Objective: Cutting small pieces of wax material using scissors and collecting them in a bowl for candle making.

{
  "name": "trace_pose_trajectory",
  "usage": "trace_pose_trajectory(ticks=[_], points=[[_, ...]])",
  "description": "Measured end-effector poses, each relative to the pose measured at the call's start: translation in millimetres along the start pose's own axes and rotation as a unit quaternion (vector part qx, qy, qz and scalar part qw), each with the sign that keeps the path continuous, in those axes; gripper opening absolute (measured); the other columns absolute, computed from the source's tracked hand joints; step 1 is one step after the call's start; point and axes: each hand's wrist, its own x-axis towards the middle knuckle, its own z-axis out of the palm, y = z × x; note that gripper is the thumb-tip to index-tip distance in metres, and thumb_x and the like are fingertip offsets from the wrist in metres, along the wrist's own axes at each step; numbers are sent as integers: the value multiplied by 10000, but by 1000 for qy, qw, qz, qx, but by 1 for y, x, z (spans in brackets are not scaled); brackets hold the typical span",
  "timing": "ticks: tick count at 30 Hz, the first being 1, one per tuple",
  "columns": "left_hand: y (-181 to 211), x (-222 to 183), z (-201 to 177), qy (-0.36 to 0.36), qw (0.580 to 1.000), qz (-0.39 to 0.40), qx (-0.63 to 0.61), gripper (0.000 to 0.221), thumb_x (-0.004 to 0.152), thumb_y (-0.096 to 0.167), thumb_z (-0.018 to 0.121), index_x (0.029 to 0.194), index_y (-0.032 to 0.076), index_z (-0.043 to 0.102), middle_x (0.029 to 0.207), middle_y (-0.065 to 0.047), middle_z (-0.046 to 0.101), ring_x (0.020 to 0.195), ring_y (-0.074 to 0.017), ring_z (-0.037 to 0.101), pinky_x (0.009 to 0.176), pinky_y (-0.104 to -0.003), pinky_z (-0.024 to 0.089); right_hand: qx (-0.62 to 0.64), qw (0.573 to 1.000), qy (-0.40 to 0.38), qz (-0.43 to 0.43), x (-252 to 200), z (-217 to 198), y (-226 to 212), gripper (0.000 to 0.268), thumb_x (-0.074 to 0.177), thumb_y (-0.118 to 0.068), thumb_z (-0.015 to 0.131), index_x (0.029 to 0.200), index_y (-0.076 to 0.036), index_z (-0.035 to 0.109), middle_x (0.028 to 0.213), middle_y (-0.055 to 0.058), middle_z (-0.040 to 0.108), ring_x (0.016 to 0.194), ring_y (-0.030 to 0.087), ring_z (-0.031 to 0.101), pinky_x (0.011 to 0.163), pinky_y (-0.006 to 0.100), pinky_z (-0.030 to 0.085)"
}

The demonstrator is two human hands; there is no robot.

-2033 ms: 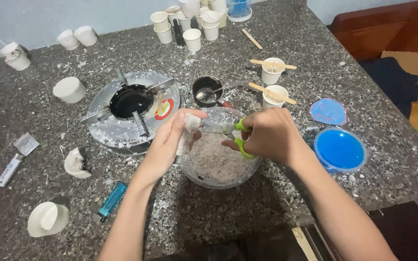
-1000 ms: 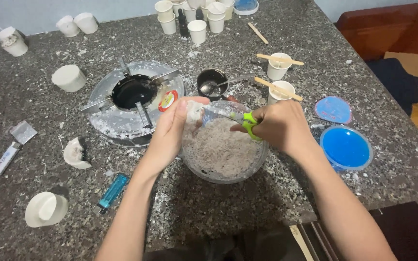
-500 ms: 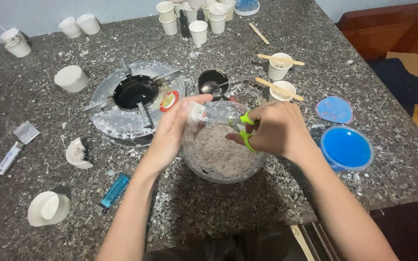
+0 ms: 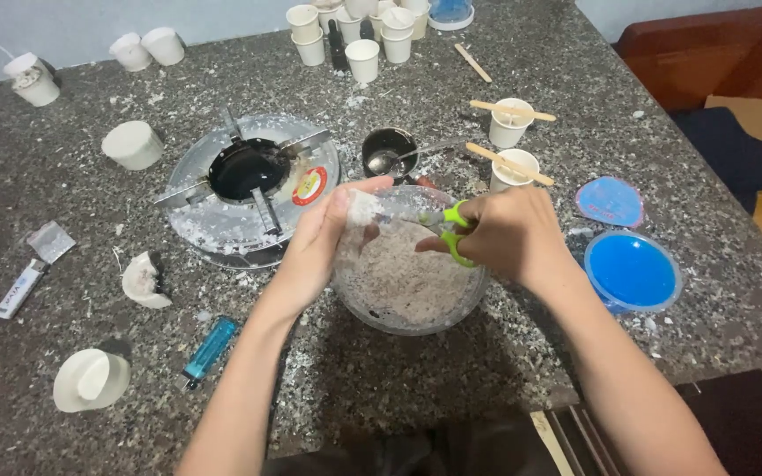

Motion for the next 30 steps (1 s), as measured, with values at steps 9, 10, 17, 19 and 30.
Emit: trace_pose_trajectory(ticks=[9, 10, 17, 19, 30], points=[[16, 0, -3, 22, 999, 42, 14, 543, 1102, 361, 289, 1407, 24, 586, 896, -26, 619, 832, -61, 546, 811, -241, 524, -3, 1000, 20, 17, 10, 11, 17, 551, 775, -586, 788, 457, -184, 587, 356, 32, 469, 449, 273, 501, 607, 330, 445], [17, 0, -3, 21, 999, 43, 14, 543, 1102, 361, 289, 1407, 24, 586, 896, -26, 619, 832, -61, 546, 811, -241, 524, -2, 1000, 21, 17, 9, 7, 13, 551, 775, -586, 788, 457, -184, 587, 356, 32, 469, 449, 273, 501, 607, 330, 445], [24, 0, -2, 25, 998, 46, 19, 605, 1099, 384, 242, 1417, -27, 550, 831, -61, 597, 741, -87, 510, 685, -224, 480, 61, 998, -24, 26, -2, -15, -13, 457, 750, -611, 818, 560, -210, 710, 425, -30, 580, 548, 191, 585, 699, 277, 495], [15, 1, -2, 19, 999, 42, 12, 597, 1100, 378, 249, 1424, -28, 544, 829, -57, 599, 728, -83, 508, 673, -221, 484, 65, 997, -22, 19, -3, -14, -15, 441, 727, -615, 829, 595, -204, 738, 443, -22, 593, 563, 198, 599, 704, 285, 503], [3, 1, 6, -15, 998, -41, 44, 523, 1084, 399, 304, 1327, 102, 661, 1188, -139, 680, 1113, -226, 634, 1000, -463, 530, 47, 998, -36, -28, -3, -11, -12, 399, 746, -541, 845, 640, -167, 754, 470, -16, 616, 606, 190, 634, 704, 295, 546]])
